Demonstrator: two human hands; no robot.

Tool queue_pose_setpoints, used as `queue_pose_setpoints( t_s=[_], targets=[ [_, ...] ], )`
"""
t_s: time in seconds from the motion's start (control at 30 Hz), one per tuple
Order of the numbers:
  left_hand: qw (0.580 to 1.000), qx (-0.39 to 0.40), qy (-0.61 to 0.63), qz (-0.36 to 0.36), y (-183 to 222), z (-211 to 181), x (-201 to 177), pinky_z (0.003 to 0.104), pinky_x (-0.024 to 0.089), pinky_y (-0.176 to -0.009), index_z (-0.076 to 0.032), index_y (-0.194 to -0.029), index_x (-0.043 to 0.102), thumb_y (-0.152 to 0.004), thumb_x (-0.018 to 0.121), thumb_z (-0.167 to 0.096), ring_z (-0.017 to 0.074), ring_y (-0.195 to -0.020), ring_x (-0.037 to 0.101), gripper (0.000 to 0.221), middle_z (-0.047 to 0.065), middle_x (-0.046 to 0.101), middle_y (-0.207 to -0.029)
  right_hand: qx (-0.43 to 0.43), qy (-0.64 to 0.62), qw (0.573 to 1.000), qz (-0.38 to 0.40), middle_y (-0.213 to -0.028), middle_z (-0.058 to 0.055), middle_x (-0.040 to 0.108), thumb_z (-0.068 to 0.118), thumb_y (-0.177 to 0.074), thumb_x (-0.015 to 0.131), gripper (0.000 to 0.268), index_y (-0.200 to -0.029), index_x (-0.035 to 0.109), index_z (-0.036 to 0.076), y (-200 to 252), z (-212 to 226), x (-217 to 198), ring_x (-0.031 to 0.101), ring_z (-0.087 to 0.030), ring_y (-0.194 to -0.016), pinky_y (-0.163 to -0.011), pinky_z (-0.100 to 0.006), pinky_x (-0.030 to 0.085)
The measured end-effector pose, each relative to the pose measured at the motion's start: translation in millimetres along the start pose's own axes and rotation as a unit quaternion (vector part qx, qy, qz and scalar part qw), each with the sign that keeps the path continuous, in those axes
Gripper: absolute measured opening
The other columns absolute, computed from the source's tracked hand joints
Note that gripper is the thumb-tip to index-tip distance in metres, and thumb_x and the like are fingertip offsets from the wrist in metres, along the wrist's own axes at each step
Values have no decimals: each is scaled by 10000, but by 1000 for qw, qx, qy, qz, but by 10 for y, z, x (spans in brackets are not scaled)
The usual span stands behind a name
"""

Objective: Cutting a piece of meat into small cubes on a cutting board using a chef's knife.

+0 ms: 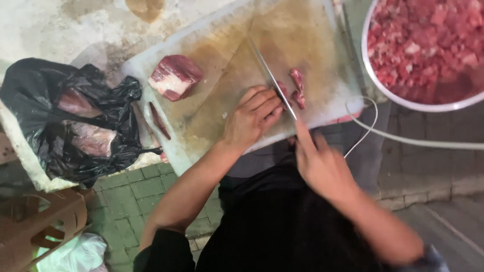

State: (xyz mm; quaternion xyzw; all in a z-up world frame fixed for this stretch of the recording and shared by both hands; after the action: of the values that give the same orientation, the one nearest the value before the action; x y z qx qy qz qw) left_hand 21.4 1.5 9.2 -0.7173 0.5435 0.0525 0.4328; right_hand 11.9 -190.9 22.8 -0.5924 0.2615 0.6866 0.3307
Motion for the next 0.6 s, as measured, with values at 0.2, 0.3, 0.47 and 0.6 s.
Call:
queue_pose_setpoints(
  t_s=[0.2,0.3,0.47,0.6],
  targets=[
    [999,30,-14,5,33,21,36,410,568,-792,8,-933,677,-909,664,-68,360,-883,647,81,163,651,-936,-32,-9,997,-64,-832,-81,583,187,-929,505,608,-1528,409,227,-339,129,-159,648,-335,-464,-427,-448,559],
    [998,17,-45,-31,55,-5,55,364,562,-806,-29,-929,684,-927,664,-114,311,-880,650,87,122,648,-944,-14,-23,999,-17,-839,-113,600,202,-901,522,613,-1508,441,219,87,-19,-125,635,-381,-454,-418,-485,544],
    [994,23,-98,-45,46,-75,33,351,560,-803,-26,-919,674,-905,678,-120,292,-882,644,96,114,635,-935,31,-52,998,27,-812,-130,617,252,-945,504,562,-1505,455,260,134,-90,-50,653,-431,-547,-497,-547,551],
    [994,25,-82,-61,71,-95,-10,365,561,-799,-21,-930,685,-890,680,-131,303,-888,651,117,118,632,-940,47,-158,985,43,-936,-122,686,291,-959,512,555,-1509,440,315,-178,-157,-74,687,-441,-739,-599,-578,558]
  ],
)
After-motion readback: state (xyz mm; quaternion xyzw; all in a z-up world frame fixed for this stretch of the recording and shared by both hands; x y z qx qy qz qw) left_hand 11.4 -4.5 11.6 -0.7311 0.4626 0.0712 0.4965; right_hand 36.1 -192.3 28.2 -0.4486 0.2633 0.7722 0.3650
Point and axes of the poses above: each hand's wrist, its own y-axis away from the middle knuckle, its own x-axis out of the palm, z = x × y, the point moved 3 cm from there along -y, towards the middle knuckle
